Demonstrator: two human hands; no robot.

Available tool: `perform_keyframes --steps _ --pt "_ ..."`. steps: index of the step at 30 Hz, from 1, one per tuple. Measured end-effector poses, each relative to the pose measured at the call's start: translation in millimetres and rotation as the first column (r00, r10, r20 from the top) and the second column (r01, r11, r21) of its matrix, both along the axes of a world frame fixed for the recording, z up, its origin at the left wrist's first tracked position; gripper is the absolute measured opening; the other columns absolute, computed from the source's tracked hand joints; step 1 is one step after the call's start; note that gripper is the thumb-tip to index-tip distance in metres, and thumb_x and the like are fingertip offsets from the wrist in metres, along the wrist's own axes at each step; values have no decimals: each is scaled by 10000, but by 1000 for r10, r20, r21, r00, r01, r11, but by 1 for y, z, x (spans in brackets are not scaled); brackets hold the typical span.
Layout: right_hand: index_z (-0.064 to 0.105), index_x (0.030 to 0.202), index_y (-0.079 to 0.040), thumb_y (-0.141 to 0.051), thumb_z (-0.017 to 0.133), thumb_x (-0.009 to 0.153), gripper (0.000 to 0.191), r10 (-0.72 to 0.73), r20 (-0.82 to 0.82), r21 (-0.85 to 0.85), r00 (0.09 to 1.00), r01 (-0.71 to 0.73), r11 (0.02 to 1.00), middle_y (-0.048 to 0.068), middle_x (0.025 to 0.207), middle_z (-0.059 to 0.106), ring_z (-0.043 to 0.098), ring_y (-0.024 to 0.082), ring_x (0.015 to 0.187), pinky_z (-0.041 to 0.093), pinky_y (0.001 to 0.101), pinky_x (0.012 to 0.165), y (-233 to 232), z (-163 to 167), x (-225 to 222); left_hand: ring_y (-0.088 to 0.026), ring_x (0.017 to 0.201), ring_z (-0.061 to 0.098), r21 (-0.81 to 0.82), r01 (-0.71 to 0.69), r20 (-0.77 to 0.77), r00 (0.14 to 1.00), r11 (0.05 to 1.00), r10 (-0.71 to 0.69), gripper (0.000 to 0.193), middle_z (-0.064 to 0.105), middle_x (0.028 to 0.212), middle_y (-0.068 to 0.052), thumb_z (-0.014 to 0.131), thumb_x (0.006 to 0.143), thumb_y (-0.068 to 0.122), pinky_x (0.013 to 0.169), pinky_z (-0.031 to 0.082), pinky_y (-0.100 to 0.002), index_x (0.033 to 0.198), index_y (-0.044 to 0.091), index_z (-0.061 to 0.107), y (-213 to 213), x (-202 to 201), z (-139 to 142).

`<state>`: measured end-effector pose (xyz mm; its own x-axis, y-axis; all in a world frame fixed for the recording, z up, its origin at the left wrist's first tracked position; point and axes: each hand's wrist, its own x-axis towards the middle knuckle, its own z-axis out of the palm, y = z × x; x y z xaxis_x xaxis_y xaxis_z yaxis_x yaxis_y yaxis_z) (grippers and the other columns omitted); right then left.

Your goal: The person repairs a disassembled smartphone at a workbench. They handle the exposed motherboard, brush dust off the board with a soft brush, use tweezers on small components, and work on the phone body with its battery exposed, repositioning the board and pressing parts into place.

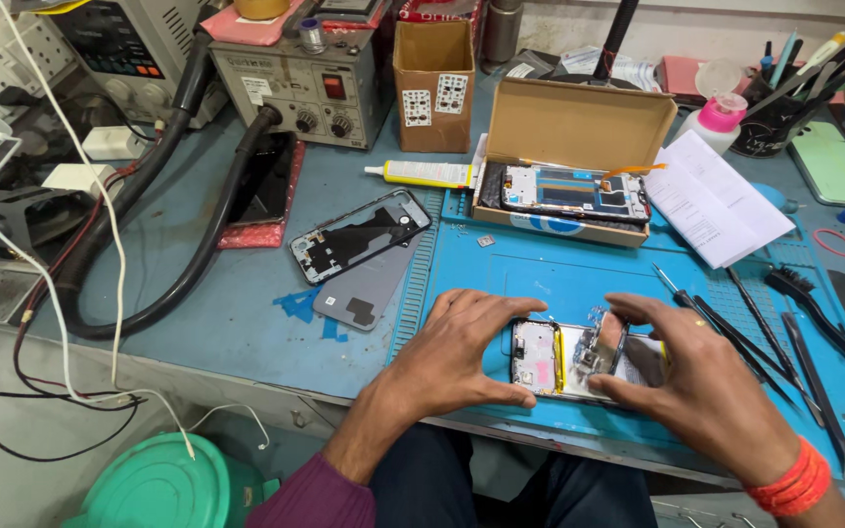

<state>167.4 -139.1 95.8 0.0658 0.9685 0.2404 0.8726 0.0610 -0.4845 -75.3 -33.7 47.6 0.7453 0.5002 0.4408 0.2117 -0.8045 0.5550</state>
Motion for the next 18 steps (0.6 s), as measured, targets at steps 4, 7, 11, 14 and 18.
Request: perform_keyframes --steps 4,7,11,14,18 --pt "596 1335 -87 -302 895 580 840 159 -50 33 986 -157 987 112 1202 701 660 297 1110 516 398 917 4 7 -6 -293 1282 584 -37 -23 18 1000 999 23 763 659 1321 -99 829 796 451 1153 340 -475 1436 155 537 -1 -1 0" --pt "605 1349 -117 -318 922 587 849 245 -38 -61 969 -247 967 95 1252 699 638 306 1114 510 405 916 11 12 -18 -280 1255 605 -68 -41 44 998 997 44 617 674 1283 -95 743 879 309 1138 362 -464 1434 152 524 -1 -1 -1" --pt "611 1349 -156 -363 940 617 829 287 45 -152 957 -278 949 85 1267 689 615 319 1122 493 421 926 23 15 -33 -257 1229 633 -183 -66 80 993 981 81 523 719 1225 -71 604 928 131 1118 390 -446 1440 147 499 0 -1 -1" --pt "611 1366 -171 -378 944 623 840 281 80 -196 956 -261 945 90 1267 683 612 321 1107 496 422 921 29 16 -36 -284 1198 622 -210 -82 97 990 974 104 529 716 1219 -86 588 921 98 1094 398 -449 1438 139 487 2 -1 -1" --pt "630 1347 -136 -334 915 590 833 332 100 -193 938 -309 931 115 1252 688 624 326 1101 505 419 923 33 18 -35 -291 1192 631 -207 -85 106 988 975 109 535 713 1210 -90 604 910 104 1088 405 -451 1431 141 492 3 -2 -2"
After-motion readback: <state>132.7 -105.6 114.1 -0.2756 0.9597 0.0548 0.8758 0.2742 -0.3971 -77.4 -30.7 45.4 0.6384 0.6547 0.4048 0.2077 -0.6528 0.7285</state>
